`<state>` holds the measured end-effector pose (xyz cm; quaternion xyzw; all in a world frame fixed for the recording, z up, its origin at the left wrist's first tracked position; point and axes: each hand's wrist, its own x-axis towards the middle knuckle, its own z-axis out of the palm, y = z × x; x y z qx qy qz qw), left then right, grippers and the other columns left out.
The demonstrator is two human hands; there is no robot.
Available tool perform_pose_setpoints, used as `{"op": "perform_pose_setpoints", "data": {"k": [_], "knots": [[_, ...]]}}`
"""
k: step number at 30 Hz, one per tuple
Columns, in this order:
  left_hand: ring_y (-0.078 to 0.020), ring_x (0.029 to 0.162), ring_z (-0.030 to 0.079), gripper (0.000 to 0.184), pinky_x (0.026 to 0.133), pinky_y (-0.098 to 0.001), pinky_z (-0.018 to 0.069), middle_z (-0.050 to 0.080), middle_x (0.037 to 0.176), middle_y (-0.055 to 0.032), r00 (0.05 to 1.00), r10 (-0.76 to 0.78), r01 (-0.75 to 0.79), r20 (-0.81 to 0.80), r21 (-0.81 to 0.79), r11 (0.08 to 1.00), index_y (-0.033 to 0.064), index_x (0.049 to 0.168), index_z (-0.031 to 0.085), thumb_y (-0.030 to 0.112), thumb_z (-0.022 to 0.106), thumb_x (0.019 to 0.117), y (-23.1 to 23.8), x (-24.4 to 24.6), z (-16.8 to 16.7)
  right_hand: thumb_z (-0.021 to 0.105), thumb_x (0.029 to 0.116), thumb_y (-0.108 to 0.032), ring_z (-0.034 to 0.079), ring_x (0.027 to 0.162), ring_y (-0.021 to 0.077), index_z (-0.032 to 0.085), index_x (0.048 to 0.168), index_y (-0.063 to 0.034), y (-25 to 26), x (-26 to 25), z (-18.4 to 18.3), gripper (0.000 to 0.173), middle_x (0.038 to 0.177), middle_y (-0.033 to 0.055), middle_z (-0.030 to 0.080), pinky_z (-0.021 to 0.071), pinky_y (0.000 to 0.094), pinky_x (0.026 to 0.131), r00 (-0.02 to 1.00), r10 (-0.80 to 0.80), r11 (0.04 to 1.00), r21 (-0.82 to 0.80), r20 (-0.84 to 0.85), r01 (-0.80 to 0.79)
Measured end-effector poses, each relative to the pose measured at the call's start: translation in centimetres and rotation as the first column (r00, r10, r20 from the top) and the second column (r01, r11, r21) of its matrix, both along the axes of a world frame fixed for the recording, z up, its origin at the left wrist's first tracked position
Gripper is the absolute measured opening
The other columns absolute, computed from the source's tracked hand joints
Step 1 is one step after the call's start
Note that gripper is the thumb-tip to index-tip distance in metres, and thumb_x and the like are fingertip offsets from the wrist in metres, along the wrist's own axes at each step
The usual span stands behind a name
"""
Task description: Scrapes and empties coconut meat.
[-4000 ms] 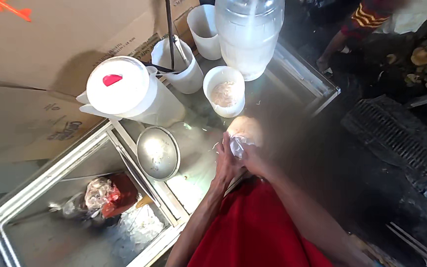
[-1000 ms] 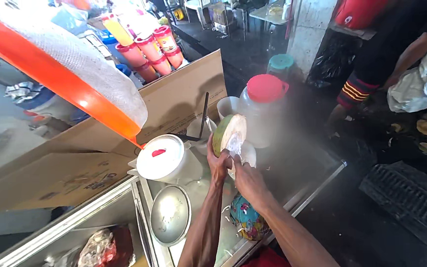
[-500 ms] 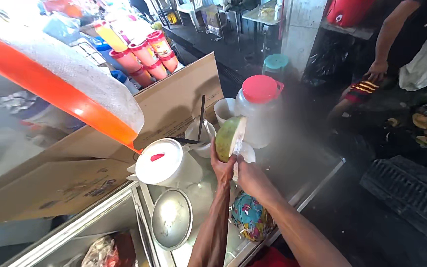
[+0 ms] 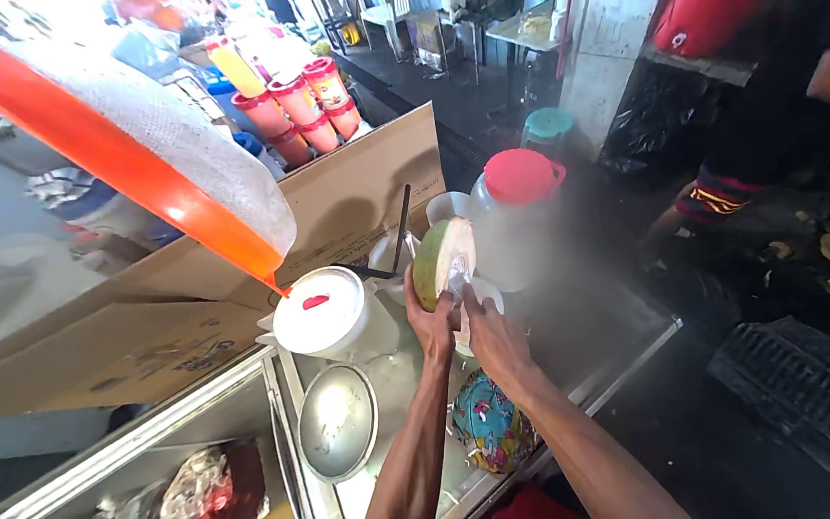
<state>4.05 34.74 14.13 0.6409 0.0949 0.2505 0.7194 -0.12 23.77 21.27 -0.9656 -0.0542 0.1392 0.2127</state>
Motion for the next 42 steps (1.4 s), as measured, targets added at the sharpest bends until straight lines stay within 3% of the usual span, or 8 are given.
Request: {"op": "perform_pose_setpoints", "data": {"k": [7,10,15,19,22,30,37,42], "knots": [[-0.0144,0.131,0.054,0.113,0.109,-0.0285,0.0456,0.048,0.149,-0.0233,0.976,-0.009,-0.047,0.218,0.247,0.968,-0.009,0.153,0.032,0.053,0.081,0.0715,0.6,1.2,-2.3,0.042,0.1077,-0.018,0.067,0.111,0.0354,0.048,0.147,-0.0087,-1.5,-0.2,3.8,0.041,0.117,0.0183,0.068,0.0544,0.0541,0.093,0.94,0.102,0.973,0.229,-0.326,-0.026],[-0.0173,0.13,0.055,0.106,0.106,-0.0333,0.0488,0.047,0.15,-0.0215,0.986,0.004,-0.025,0.165,0.122,0.992,-0.003,0.156,0.028,0.035,0.079,0.0722,0.9,2.1,-2.4,0.042,0.109,-0.022,0.065,0.116,0.0375,0.04,0.158,-0.0173,-2.8,0.0,3.8,0.049,0.124,0.019,0.067,0.0533,0.0575,0.095,0.952,0.101,0.982,0.182,-0.288,-0.049],[-0.017,0.127,0.056,0.095,0.102,-0.0341,0.0511,0.047,0.149,-0.0192,0.996,0.016,-0.014,0.09,-0.016,1.0,0.0012,0.159,0.024,0.028,0.069,0.0786,0.2,1.5,-1.2,0.042,0.1078,-0.02,0.071,0.093,0.0373,0.035,0.162,-0.0266,-1.1,1.2,1.4,0.055,0.119,0.0197,0.066,0.0589,0.0522,0.076,0.998,0.007,0.998,0.055,0.06,-0.011],[-0.0162,0.133,0.052,0.106,0.109,-0.0283,0.0444,0.045,0.151,-0.0253,0.984,0.049,-0.08,0.17,0.182,0.98,-0.0092,0.154,0.027,0.035,0.077,0.0713,0.0,0.6,-1.2,0.045,0.1047,-0.014,0.068,0.107,0.0391,0.029,0.163,-0.0166,0.1,0.8,2.3,0.061,0.125,0.0216,0.065,0.0573,0.0543,0.086,0.987,-0.001,0.996,0.085,-0.159,0.015],[-0.0166,0.136,0.049,0.108,0.112,-0.0271,0.0409,0.042,0.152,-0.029,0.975,0.077,-0.132,0.209,0.262,0.956,-0.0139,0.152,0.028,0.036,0.078,0.07,0.6,0.7,-2.5,0.045,0.107,-0.018,0.066,0.111,0.0354,0.047,0.149,-0.0083,-1.2,0.8,3.3,0.044,0.12,0.0193,0.067,0.0544,0.0547,0.093,0.934,0.119,0.964,0.264,-0.337,-0.028],[-0.0148,0.128,0.055,0.102,0.105,-0.029,0.0478,0.048,0.148,-0.0214,0.981,0.009,-0.035,0.192,0.133,0.99,-0.0051,0.155,0.028,0.027,0.077,0.0723,0.4,1.6,-2.4,0.039,0.1088,-0.022,0.068,0.109,0.0366,0.034,0.162,-0.0234,-0.6,1.3,2.8,0.053,0.122,0.0181,0.067,0.0567,0.0542,0.088,0.99,-0.014,0.986,0.161,-0.137,0.036],[-0.0145,0.13,0.054,0.107,0.106,-0.0305,0.048,0.048,0.149,-0.0206,0.975,0.02,-0.058,0.222,0.169,0.984,-0.0057,0.155,0.027,0.037,0.079,0.0727,1.9,1.4,-3.4,0.046,0.1057,-0.016,0.066,0.11,0.0345,0.056,0.137,-0.0059,-1.9,1.0,3.5,0.035,0.119,0.0186,0.067,0.0543,0.0545,0.091,0.921,0.205,0.95,0.296,-0.331,-0.105],[-0.0125,0.12,0.058,0.093,0.097,-0.0335,0.0529,0.051,0.144,-0.013,0.991,-0.06,0.069,0.123,-0.074,0.995,0.0061,0.16,0.02,0.031,0.065,0.0828,1.1,1.5,-2.8,0.042,0.1089,-0.022,0.066,0.117,0.035,0.046,0.154,-0.0174,-1.6,1.4,3.8,0.046,0.127,0.0167,0.067,0.0534,0.057,0.096,0.976,0.066,0.941,0.337,-0.207,0.008]]}}
